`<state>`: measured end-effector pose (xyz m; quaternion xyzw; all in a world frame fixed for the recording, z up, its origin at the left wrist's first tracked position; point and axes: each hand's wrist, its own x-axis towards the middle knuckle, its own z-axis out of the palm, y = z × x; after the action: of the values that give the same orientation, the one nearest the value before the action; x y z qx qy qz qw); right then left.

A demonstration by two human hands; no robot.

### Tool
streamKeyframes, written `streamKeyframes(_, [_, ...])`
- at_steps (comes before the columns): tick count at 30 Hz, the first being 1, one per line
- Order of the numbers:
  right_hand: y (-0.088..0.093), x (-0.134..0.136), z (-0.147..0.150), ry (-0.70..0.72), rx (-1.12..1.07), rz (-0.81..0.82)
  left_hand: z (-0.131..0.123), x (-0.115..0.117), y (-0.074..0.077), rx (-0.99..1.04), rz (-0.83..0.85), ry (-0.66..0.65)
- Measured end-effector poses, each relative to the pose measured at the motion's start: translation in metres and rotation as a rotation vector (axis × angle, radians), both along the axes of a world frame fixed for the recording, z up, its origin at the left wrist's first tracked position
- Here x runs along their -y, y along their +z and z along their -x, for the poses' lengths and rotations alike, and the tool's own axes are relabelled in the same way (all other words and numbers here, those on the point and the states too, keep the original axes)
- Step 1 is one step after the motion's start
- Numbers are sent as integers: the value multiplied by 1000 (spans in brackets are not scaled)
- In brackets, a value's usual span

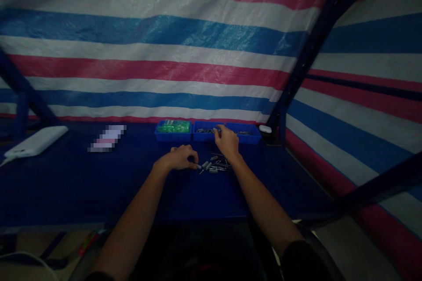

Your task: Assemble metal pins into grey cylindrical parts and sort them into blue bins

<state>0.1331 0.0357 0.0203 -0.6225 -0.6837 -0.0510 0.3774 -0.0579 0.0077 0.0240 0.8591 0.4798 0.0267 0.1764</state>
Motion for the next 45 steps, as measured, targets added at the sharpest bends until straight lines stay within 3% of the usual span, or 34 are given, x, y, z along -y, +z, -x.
streamKeyframes(6, [-2, 19, 16, 490, 157, 54, 0, -16, -7, 216, -192, 181])
streamKeyframes(8, [-1, 22, 20, 560, 206, 52, 0, -18, -6, 351, -202, 209])
streamKeyframes(13, [0, 21, 17, 538, 152, 34, -8, -14, -2, 484, -214, 220])
streamKeyframes(18, [-3, 15, 14, 539, 61, 23, -13, -13, -2, 719, -288, 132])
streamKeyframes(24, [-2, 15, 15, 506, 24, 6, -17, -9, -1, 733, -372, 174])
streamKeyframes(27, [4, 15, 9, 439, -20, -90, -19, -9, -7, 648, -279, 161])
streamKeyframes(30, [8, 6, -1, 303, -32, -208, -20, -8, -15, 436, -150, 16])
streamKeyframes(32, [7, -4, -9, 195, 10, -197, -22, -7, -19, 300, -128, -56])
streamKeyframes(35, [0, -15, -16, 86, 86, -91, -27, -5, -21, 161, -208, -32])
streamKeyframes(42, [3, 10, 3, 254, -1, -121, -28, -5, -23, 53, -251, 9])
streamKeyframes(45, [4, 16, 10, 255, -26, -137, -29, -8, -23, 119, -252, 51])
